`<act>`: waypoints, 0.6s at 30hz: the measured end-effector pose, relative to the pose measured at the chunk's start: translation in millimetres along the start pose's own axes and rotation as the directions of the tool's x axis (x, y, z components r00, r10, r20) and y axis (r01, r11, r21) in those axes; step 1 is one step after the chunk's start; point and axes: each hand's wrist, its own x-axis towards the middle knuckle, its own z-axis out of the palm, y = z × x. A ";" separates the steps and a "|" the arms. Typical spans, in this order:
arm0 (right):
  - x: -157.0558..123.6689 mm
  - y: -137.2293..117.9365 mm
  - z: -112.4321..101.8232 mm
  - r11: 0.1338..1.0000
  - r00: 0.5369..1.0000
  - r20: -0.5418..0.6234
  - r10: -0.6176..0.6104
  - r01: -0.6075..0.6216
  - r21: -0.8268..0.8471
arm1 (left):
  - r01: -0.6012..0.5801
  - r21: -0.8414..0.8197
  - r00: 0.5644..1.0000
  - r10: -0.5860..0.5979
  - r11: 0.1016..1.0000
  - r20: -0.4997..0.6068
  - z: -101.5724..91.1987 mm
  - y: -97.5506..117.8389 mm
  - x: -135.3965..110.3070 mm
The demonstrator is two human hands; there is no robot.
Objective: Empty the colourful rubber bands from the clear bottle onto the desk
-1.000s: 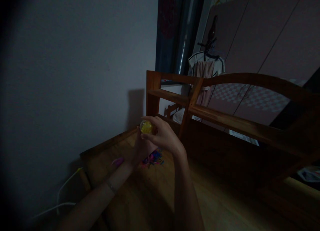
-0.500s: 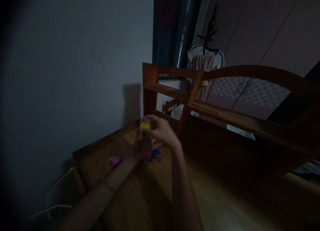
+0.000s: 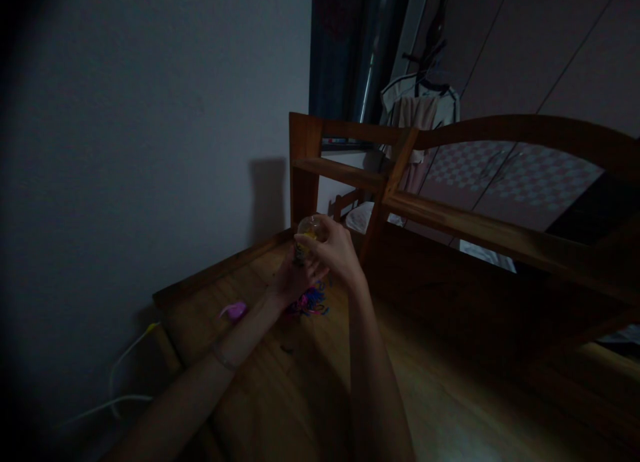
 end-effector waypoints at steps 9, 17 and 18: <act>-0.1 -1.9 -2.4 0.989 1.000 -0.021 -0.004 0.001 -0.151 | -0.047 -0.023 0.989 0.043 0.999 -0.143 -4.1 -3.0 3.6; 0.6 -4.1 -4.4 0.985 0.996 -0.089 -0.019 0.004 -0.171 | -0.059 0.055 0.973 0.069 0.997 -0.219 -4.6 -3.9 3.8; 0.6 -4.3 -5.5 0.986 0.995 -0.094 -0.024 0.008 -0.165 | -0.055 0.077 0.973 0.070 0.996 -0.220 -4.5 -4.0 3.5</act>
